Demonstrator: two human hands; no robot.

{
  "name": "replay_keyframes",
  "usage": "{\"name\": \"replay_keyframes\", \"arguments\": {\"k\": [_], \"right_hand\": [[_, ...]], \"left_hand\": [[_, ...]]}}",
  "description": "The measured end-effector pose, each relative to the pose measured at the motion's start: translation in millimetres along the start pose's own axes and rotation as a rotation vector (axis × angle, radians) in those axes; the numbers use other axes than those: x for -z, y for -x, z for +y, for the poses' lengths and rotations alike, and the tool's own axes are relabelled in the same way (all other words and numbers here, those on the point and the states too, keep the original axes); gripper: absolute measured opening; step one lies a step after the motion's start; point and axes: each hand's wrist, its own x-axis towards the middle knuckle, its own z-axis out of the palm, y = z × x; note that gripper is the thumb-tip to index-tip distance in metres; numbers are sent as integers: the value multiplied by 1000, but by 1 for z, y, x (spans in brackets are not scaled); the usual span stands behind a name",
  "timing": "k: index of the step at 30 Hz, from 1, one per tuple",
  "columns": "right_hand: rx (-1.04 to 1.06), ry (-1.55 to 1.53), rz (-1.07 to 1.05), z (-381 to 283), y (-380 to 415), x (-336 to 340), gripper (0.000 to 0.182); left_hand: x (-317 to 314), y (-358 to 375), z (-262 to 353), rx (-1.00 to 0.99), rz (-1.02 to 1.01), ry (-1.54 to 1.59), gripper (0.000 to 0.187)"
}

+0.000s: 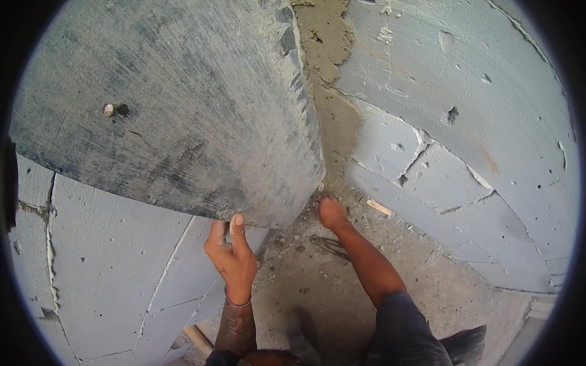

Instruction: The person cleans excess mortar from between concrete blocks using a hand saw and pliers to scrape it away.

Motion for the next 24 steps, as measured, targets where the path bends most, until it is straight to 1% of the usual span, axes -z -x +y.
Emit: {"name": "replay_keyframes", "arguments": {"k": [1, 2, 3, 5, 7, 9, 11, 12, 14, 15, 17, 18, 20, 21, 23, 24], "right_hand": [[76, -87, 82, 9, 15, 5, 28], [129, -12, 110, 18, 39, 11, 31], [182, 62, 133, 28, 74, 13, 35], [302, 267, 227, 51, 131, 9, 38], [269, 280, 186, 75, 152, 2, 40], [236, 284, 159, 90, 156, -8, 43], [335, 417, 70, 92, 148, -8, 45], [341, 415, 80, 91, 150, -7, 45], [58, 216, -139, 77, 152, 5, 41], [62, 215, -145, 82, 150, 5, 41], [64, -207, -173, 89, 137, 16, 37], [65, -208, -175, 89, 130, 20, 37], [-41, -681, 41, 65, 113, 46, 35], [-44, -686, 36, 57, 102, 47, 35], [-76, -563, 152, 47, 83, 43, 31], [-76, -560, 154, 46, 81, 31, 31]], "left_hand": [[2, 0, 0, 9, -22, -23, 22], [0, -1, -1, 14, -21, -18, 22], [-2, 0, -3, 0, 22, 17, 20], [-7, -1, -3, -16, 73, 60, 21], [-9, 0, -2, -55, 119, 78, 22], [-5, 1, 2, -41, 99, 51, 22], [-3, 1, 7, -36, 93, 24, 22], [-2, 2, 8, -14, 66, 43, 21], [1, -1, 10, 4, 54, 53, 21], [1, 0, 10, 7, 47, 45, 21], [-1, 0, 10, 9, 44, 40, 20], [-2, 0, 10, 2, 61, 33, 20], [-4, 2, 9, 1, 75, 19, 20], [-5, 2, 9, -16, 94, 30, 20], [-5, 1, 8, -36, 111, 42, 20], [-3, 1, 6, -28, 93, 9, 19]]}}
